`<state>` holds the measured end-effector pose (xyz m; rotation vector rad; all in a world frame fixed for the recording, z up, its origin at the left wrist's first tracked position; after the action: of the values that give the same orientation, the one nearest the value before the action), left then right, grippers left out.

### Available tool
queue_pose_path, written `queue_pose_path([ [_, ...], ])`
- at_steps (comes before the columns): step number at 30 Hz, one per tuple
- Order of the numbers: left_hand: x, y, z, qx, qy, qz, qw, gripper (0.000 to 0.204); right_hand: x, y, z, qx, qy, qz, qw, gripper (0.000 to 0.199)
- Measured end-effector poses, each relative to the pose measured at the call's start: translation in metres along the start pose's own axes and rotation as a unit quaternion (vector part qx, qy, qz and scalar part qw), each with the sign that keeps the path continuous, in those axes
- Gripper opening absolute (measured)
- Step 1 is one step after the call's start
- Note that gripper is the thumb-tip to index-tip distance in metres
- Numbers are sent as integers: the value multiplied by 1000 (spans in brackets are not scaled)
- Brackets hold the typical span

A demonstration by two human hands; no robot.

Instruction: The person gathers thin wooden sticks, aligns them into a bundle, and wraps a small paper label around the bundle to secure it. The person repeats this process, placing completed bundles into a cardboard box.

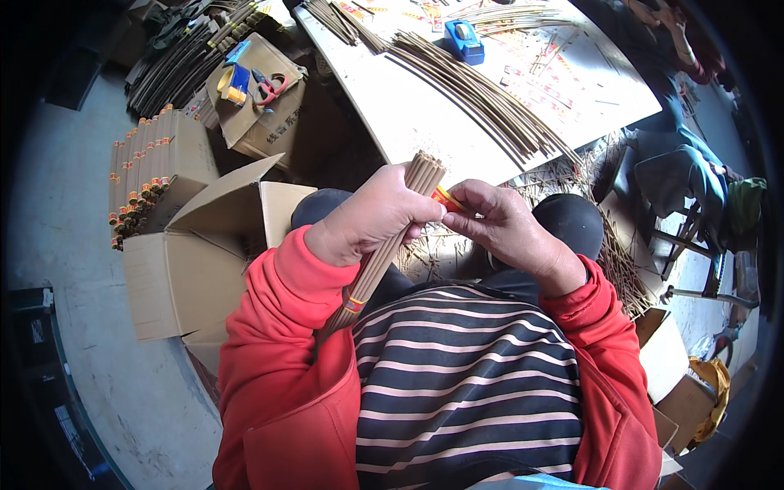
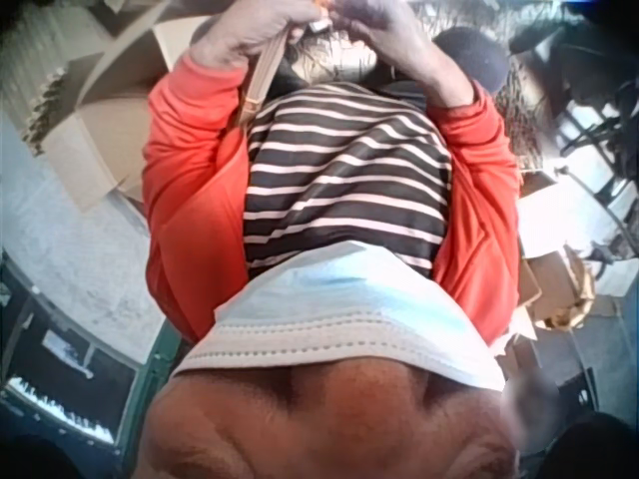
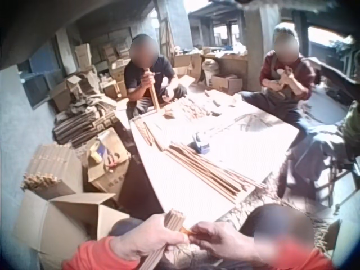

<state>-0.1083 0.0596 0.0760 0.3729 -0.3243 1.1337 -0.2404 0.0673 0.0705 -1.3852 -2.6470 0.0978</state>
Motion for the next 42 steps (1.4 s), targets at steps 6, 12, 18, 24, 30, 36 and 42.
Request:
queue_pose_path([
  [6, 0, 2, -3, 0, 23, 2, 1000, 16, 14, -12, -5, -89, 16, 107, 990, 18],
  [12, -2, 17, -12, 29, -15, -27, 999, 24, 6, -5, -16, 13, 5, 125, 992, 21],
  [18, -4, 18, -15, 19, -5, -33, 999, 28, 5, -7, -10, 22, 13, 143, 989, 21],
  [24, 3, 19, -11, 52, 21, -41, 998, 32, 7, -8, -13, -8, 21, 138, 990, 25],
  [30, 2, 16, -15, 80, 55, -87, 992, 35, 6, -8, -19, -30, 33, 117, 992, 24],
  [36, 7, 16, -14, 63, 85, -95, 990, 46, 5, -9, -20, -14, 37, 113, 993, 27],
  [42, 8, 16, -13, 76, 84, -104, 988, 45, 6, -13, -15, 29, 33, 112, 993, 30],
])
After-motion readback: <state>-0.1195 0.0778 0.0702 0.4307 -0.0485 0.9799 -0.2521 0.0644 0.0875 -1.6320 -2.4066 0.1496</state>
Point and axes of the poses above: each hand's wrist, its own x-axis away from the middle knuckle, its own y-axis out of the palm, z = x × y, the point moved 6 cm from there along -x, towards the middle knuckle, and after that the axes turned 3 degrees about y, right-handed, at the moved point
